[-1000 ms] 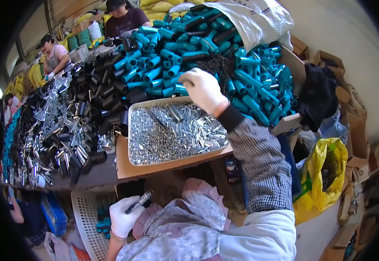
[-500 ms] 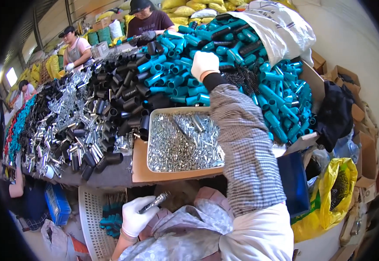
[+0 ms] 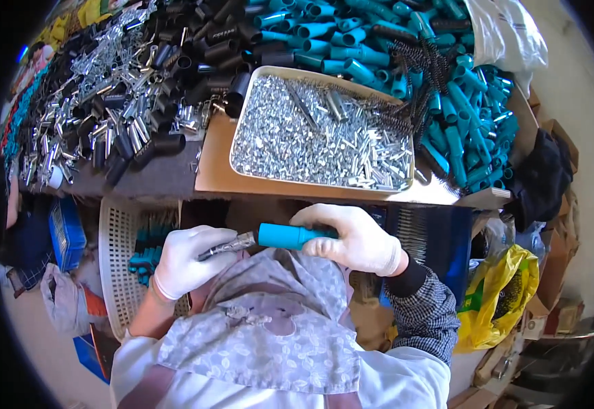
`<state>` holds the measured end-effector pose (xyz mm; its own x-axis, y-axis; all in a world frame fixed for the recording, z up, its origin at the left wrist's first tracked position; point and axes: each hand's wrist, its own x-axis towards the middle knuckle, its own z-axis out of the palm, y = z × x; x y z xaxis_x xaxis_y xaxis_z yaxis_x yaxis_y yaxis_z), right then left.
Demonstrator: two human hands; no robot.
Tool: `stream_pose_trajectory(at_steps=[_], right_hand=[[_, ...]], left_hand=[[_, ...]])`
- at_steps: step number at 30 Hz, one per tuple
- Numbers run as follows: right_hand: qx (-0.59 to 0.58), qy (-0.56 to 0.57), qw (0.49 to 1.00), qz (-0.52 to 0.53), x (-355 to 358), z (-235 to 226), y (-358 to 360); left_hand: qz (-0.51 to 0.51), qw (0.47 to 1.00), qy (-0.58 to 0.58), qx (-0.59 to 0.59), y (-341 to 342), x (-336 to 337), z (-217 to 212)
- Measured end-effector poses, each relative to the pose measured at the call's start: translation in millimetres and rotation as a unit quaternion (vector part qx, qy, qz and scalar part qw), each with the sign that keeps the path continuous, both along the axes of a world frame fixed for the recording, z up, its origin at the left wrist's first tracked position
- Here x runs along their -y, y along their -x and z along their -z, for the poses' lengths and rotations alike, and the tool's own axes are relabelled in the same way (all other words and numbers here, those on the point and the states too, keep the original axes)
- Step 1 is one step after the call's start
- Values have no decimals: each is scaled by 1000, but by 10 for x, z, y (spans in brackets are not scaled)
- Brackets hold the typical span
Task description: The recorder is manually assembling plastic handles with metal shafts and internal springs at a long workbench.
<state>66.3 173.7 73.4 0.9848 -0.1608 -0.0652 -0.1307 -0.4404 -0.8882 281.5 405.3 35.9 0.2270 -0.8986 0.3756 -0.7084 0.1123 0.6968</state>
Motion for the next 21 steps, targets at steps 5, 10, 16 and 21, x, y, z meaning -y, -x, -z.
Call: stream_pose_trajectory(at_steps=[5, 10, 16, 21], right_hand=[[-100, -28, 991, -85, 45, -63, -145], [-24, -11, 998, -63, -289, 199, -259], [-1, -45, 996, -75, -362, 435, -199], [64, -33, 997, -37, -474, 482, -138]], left_hand=[[37, 998, -24, 52, 90, -63, 6], [25, 992, -58, 109, 197, -90, -71], [86, 986, -101, 100, 257, -165, -97], [66, 984, -117, 120, 298, -98, -84]])
